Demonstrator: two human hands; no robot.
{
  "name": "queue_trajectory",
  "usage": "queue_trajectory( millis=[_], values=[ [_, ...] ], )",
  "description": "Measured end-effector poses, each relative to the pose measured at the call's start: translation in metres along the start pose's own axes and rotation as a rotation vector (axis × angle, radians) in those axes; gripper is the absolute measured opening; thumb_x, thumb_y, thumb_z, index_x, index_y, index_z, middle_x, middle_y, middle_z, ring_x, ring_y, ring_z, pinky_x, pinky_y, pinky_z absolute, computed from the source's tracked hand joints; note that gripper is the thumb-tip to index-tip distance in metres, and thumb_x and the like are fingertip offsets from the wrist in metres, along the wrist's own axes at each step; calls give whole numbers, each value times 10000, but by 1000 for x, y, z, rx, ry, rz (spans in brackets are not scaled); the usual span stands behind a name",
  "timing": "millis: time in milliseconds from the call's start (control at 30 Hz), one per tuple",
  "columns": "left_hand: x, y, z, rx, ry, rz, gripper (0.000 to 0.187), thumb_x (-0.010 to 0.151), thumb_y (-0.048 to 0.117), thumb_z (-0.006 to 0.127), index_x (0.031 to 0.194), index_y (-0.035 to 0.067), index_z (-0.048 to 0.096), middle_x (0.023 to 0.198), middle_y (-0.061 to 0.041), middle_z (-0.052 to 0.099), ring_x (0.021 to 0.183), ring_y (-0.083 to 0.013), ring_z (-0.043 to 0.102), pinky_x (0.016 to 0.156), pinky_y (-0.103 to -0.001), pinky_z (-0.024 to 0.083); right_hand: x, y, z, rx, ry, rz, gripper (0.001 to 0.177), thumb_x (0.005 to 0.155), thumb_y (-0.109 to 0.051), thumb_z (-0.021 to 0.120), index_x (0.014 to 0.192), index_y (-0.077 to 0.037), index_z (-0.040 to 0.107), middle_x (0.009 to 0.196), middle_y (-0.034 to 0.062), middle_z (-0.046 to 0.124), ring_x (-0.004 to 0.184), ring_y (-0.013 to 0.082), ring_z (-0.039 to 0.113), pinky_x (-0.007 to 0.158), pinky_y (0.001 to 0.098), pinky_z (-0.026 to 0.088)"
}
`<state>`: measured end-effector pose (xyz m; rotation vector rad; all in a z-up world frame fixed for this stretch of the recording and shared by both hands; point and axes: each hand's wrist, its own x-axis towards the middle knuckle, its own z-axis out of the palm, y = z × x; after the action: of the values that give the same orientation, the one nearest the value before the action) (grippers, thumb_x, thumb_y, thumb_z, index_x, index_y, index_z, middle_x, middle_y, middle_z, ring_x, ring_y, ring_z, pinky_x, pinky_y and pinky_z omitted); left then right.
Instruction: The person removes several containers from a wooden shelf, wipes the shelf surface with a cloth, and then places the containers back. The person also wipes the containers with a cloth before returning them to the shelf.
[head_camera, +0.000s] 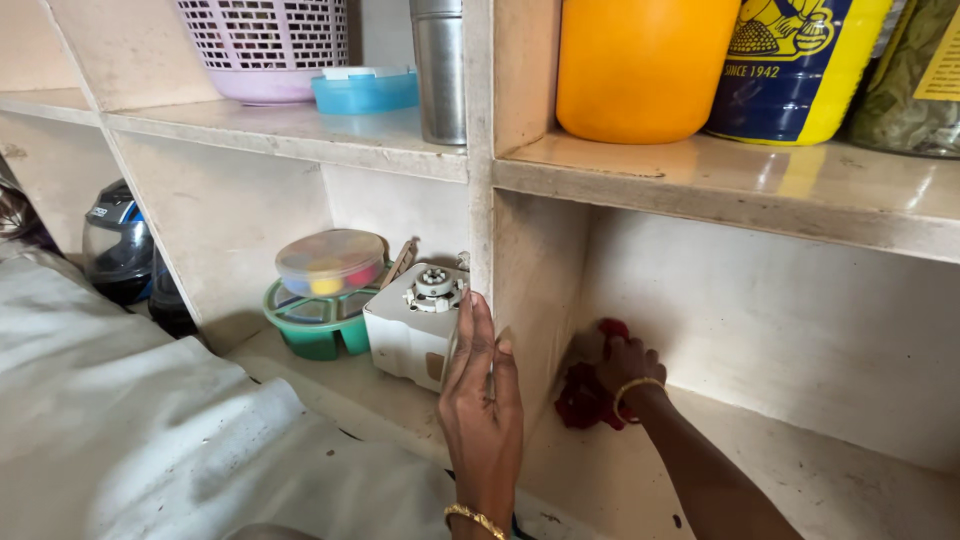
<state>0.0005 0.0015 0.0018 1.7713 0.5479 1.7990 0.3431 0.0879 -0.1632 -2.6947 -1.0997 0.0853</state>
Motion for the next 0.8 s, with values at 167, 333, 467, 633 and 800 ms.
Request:
queue_trajectory(
  millis=[167, 333, 467, 633, 800],
  values=[
    [-3, -2, 2, -41, 4, -33, 473, 1013, 56, 501, 1486, 43, 511, 1578, -209, 487, 1460, -352, 493, 1093, -394, 487, -17, -12, 34, -206, -227, -154, 794, 937, -775, 483, 1491, -206, 495, 1663, 135, 170, 1520, 427, 165, 1213, 553, 253],
    [-4, -7, 7, -36, 42, 22, 478, 1014, 40, 500, 1492, 53, 524, 1568, -213, 509, 1446, -352, 535, 1069, -402, 519, -54, -32, 30, -107, -268, -205, 627, 929, -638, 466, 1433, -288, 596, 1642, 15, 343, 1506, 342, 332, 1150, 669, 344],
    [-5, -10, 10, 39, 53, 9, 486, 1010, 83, 524, 1496, 69, 513, 1579, -209, 486, 1404, -371, 563, 1035, -413, 538, -123, -52, 10, -129, -296, -276, 536, 918, -579, 519, 1395, -354, 616, 1568, 31, 421, 1458, 338, 386, 1128, 665, 369],
    [-14, -15, 14, 251, 33, 17, 587, 1012, 124, 558, 1572, 63, 394, 1628, -209, 408, 1423, -415, 493, 1087, -452, 484, -227, -57, -4, -73, -254, -547, 422, 883, -486, 607, 1223, -263, 719, 1498, 22, 494, 1344, 324, 494, 1048, 591, 457],
    [-33, -18, 17, 381, -16, 216, 701, 955, 88, 575, 1578, -50, 285, 1649, -267, 273, 1502, -436, 338, 1194, -498, 352, -263, -17, -11, 89, -213, -524, 358, 871, -402, 679, 1211, -308, 740, 1278, 45, 672, 1192, 296, 620, 1003, 467, 510]
  ],
)
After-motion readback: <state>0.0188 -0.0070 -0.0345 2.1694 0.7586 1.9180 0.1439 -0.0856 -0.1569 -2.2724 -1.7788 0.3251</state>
